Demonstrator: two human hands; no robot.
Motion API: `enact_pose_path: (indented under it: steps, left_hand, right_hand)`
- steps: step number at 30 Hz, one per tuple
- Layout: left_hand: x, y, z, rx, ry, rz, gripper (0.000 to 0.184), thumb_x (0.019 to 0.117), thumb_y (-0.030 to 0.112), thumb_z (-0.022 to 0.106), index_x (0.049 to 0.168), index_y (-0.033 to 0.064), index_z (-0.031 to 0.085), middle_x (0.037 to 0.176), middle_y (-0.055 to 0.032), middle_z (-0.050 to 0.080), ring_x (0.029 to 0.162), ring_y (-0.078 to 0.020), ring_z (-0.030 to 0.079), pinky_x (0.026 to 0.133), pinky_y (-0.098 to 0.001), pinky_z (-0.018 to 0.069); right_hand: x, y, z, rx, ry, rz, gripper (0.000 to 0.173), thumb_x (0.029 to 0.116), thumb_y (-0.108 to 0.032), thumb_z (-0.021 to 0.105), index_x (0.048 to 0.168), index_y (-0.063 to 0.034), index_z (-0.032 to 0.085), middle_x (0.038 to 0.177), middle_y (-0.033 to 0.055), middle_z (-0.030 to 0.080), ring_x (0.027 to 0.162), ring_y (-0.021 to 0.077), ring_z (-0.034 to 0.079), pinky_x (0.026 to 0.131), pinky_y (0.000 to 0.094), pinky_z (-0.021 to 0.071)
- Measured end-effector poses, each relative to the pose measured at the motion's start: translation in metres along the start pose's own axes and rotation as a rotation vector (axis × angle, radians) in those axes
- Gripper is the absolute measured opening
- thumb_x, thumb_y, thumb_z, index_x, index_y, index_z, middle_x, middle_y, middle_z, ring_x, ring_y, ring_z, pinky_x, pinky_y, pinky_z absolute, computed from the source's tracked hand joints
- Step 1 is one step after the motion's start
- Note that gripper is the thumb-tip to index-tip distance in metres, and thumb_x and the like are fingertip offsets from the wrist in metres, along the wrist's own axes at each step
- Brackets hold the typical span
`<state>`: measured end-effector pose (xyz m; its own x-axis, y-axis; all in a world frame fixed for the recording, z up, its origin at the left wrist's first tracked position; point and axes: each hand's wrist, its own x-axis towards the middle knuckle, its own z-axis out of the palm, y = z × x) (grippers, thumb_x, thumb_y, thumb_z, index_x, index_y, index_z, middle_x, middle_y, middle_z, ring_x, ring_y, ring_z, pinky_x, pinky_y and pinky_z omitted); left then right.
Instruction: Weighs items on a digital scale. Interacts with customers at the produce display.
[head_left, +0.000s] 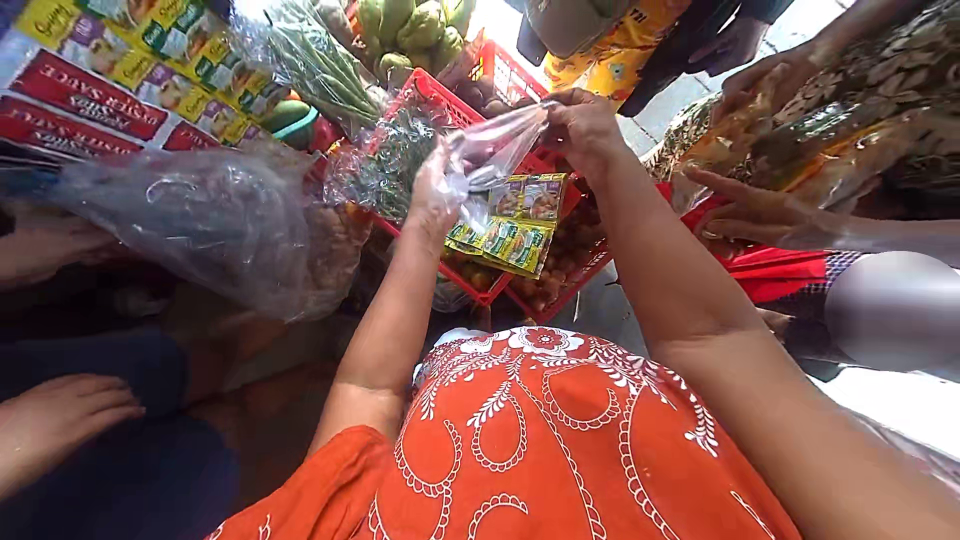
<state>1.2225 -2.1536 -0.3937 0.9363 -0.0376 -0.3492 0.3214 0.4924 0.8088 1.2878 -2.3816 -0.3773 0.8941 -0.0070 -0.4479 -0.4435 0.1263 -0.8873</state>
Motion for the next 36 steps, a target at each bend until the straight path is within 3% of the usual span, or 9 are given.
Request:
enact_pose_path:
  steps: [5,8,11,13,17,21,24,29,36]
  left_hand:
    - [-0.023,-0.02,0.008,0.202,0.146,-0.094,0.035,0.1115,0.026,0.042,0.129,0.0033,0.061,0.103,-0.0067,0.067,0.086,-0.0118,0.064,0.078,-0.0299,0.056]
    - [-0.039,0.0,-0.005,0.616,0.038,-0.016,0.044,0.1072,0.018,0.052,0.148,0.0,0.049,0.131,-0.0182,0.065,0.115,-0.021,0.066,0.102,-0.0389,0.0526]
    - [-0.07,0.043,-0.03,1.086,0.126,0.167,0.062,0.1017,0.027,0.062,0.155,0.0027,0.042,0.148,-0.0196,0.054,0.133,-0.0287,0.057,0.113,-0.0463,0.0451]
    - [-0.098,0.076,-0.06,1.23,0.329,0.336,0.053,0.101,0.026,0.061,0.148,0.0022,0.051,0.145,-0.0204,0.057,0.126,-0.0278,0.062,0.107,-0.043,0.0507]
    - [-0.154,0.136,-0.144,1.264,0.857,0.357,0.051,0.1014,0.029,0.06,0.143,-0.0004,0.053,0.138,-0.026,0.056,0.12,-0.0316,0.062,0.097,-0.0423,0.0545]
    - [-0.184,0.157,-0.223,1.088,1.213,0.506,0.07,0.0954,0.028,0.069,0.147,-0.0097,0.04,0.146,-0.0311,0.046,0.137,-0.0346,0.047,0.115,-0.041,0.0403]
    - [-0.194,0.168,-0.238,0.927,1.184,0.633,0.063,0.0973,0.022,0.067,0.145,-0.0092,0.04,0.144,-0.0261,0.049,0.132,-0.0257,0.052,0.11,-0.0355,0.0454]
    - [-0.223,0.156,-0.214,0.816,0.936,0.545,0.032,0.1072,0.022,0.053,0.132,0.0019,0.056,0.114,-0.007,0.066,0.084,-0.0102,0.067,0.073,-0.0312,0.0599]
    - [-0.189,0.047,-0.144,0.953,0.431,0.15,0.027,0.1071,0.017,0.051,0.123,-0.0015,0.063,0.096,-0.0106,0.071,0.072,-0.0121,0.065,0.065,-0.0308,0.0558]
  right_hand:
    - [0.002,0.014,-0.013,-0.321,0.041,-0.008,0.03,0.1028,-0.012,0.054,0.131,-0.0049,0.061,0.105,0.0114,0.069,0.077,0.0164,0.068,0.072,0.0354,0.0605]
    - [-0.006,0.007,-0.005,-0.694,0.101,-0.11,0.043,0.0994,-0.02,0.06,0.139,-0.0029,0.055,0.122,0.0242,0.065,0.099,0.0331,0.069,0.087,0.0534,0.0576]
    - [-0.042,-0.024,0.031,-1.03,0.173,-0.238,0.064,0.0947,-0.023,0.062,0.152,-0.0021,0.043,0.15,0.0341,0.043,0.138,0.0521,0.042,0.106,0.0728,0.0365]
    - [-0.084,-0.058,0.069,-1.128,0.063,-0.297,0.061,0.1023,-0.02,0.055,0.156,-0.0008,0.035,0.159,0.0314,0.032,0.147,0.0473,0.033,0.115,0.0633,0.0307]
    - [-0.071,-0.028,0.139,-0.933,-0.251,-0.75,0.028,0.1004,-0.011,0.057,0.122,0.0034,0.068,0.126,0.0228,0.066,0.118,0.0327,0.065,0.104,0.0488,0.0519]
    - [-0.074,-0.005,0.227,-0.826,-0.673,-0.7,0.018,0.0994,-0.01,0.061,0.107,-0.0015,0.074,0.111,0.0147,0.072,0.105,0.0258,0.07,0.098,0.0468,0.0562]
    - [-0.077,0.002,0.28,-0.79,-0.816,-0.674,0.018,0.0993,-0.012,0.061,0.106,-0.0034,0.075,0.108,0.0131,0.074,0.103,0.0263,0.071,0.097,0.0514,0.0549]
    - [-0.092,0.031,0.324,-0.799,-0.894,-0.639,0.018,0.0999,-0.014,0.06,0.107,-0.0046,0.075,0.104,0.0126,0.075,0.102,0.0271,0.071,0.094,0.0544,0.0559]
    - [-0.144,0.1,0.209,-1.163,-1.203,-0.307,0.016,0.0978,-0.011,0.064,0.104,0.0019,0.071,0.1,0.0203,0.072,0.099,0.0372,0.069,0.089,0.0627,0.0533]
